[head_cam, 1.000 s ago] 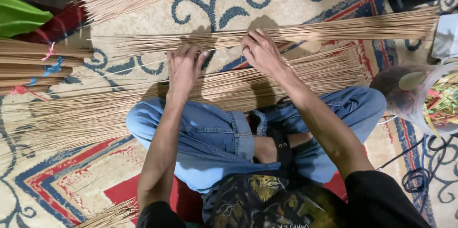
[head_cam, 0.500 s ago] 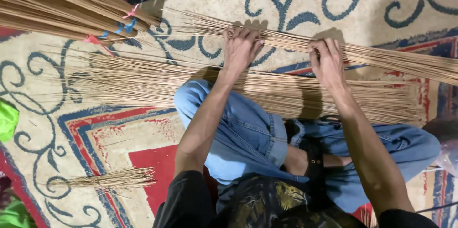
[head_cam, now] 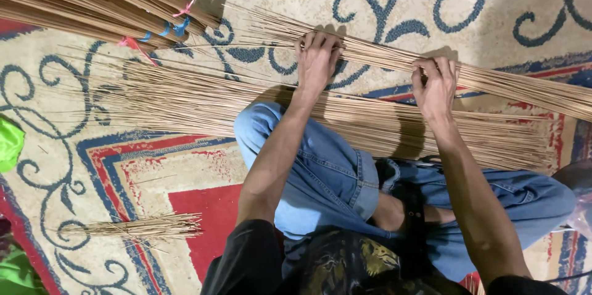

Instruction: Bundling and organizing thin wooden sticks while sitting on the floor.

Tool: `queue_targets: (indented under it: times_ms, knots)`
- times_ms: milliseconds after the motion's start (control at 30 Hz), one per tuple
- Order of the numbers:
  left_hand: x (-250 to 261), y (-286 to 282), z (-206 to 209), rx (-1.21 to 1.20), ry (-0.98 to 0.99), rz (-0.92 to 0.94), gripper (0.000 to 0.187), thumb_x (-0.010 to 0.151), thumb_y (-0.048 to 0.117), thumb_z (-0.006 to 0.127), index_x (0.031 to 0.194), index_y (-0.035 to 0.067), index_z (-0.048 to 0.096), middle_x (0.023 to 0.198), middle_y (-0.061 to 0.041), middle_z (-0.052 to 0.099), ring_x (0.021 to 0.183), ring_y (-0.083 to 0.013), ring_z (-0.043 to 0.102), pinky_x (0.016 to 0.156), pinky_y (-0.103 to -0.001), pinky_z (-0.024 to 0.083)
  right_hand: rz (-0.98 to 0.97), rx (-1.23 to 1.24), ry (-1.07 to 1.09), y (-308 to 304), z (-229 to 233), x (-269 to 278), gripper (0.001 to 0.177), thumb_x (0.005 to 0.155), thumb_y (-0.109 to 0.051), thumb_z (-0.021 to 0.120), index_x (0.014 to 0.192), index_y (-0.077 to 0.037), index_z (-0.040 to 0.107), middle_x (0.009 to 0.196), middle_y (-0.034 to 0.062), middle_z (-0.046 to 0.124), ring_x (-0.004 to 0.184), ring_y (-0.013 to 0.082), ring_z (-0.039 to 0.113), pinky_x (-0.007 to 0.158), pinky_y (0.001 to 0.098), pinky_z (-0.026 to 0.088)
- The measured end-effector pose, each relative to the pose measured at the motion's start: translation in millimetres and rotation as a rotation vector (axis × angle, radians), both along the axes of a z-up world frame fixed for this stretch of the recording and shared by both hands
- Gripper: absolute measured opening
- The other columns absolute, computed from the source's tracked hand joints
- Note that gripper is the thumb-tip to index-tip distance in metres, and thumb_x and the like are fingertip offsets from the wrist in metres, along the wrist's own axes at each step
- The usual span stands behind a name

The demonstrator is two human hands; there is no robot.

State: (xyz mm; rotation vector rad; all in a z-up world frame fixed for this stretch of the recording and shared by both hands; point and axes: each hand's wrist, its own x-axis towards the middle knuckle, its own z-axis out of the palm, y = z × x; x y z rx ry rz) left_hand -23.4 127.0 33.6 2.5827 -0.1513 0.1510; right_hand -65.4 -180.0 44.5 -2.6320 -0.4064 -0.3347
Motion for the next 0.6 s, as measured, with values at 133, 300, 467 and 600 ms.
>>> queue_targets:
  times_ms: [133, 300, 467, 600]
  knots:
    - [-6, -7, -8, -0.012, -0.035, -0.036, 0.014, 0.088, 0.033, 0.076, 0.096, 0.026, 0.067, 0.096, 0.004, 0.062, 0.104, -0.0188, 0.055, 0.102, -0.045, 0.038, -0.04, 0.005, -0.02, -2, -8, 0, 0.011, 0.098, -0.007, 0.074, 0.108, -0.012, 0.073, 0.101, 0.0064, 0.059, 0.099, 0.0308, 0.06, 0.086, 0.0432, 0.045]
    - [-15, -21, -4, -0.009, 0.01, -0.133, 0.031, 0.081, 0.031, 0.083, 0.106, 0.022, 0.067, 0.109, 0.001, 0.06, 0.112, -0.0225, 0.051, 0.103, -0.049, 0.038, -0.09, 0.035, -0.023, -1, -17, -2, 0.011, 0.094, -0.009, 0.073, 0.104, -0.012, 0.07, 0.104, 0.0067, 0.057, 0.101, 0.0315, 0.057, 0.086, 0.0438, 0.045]
    - [-16, -24, -20, 0.044, 0.017, -0.142, 0.035, 0.08, 0.027, 0.085, 0.11, 0.02, 0.066, 0.112, 0.0, 0.058, 0.116, -0.0236, 0.049, 0.106, -0.05, 0.036, -0.091, 0.078, -0.007, -3, -10, -9, 0.012, 0.093, -0.01, 0.07, 0.105, -0.012, 0.069, 0.106, 0.0064, 0.055, 0.102, 0.031, 0.056, 0.087, 0.0447, 0.045]
    - [-15, -24, -25, 0.06, 0.0, -0.138, 0.04, 0.079, 0.025, 0.086, 0.113, 0.019, 0.066, 0.11, 0.0, 0.058, 0.115, -0.0228, 0.05, 0.107, -0.049, 0.036, -0.089, 0.083, 0.003, -5, -5, -14, 0.013, 0.093, -0.009, 0.069, 0.106, -0.011, 0.069, 0.106, 0.0077, 0.055, 0.102, 0.0328, 0.056, 0.086, 0.0455, 0.045]
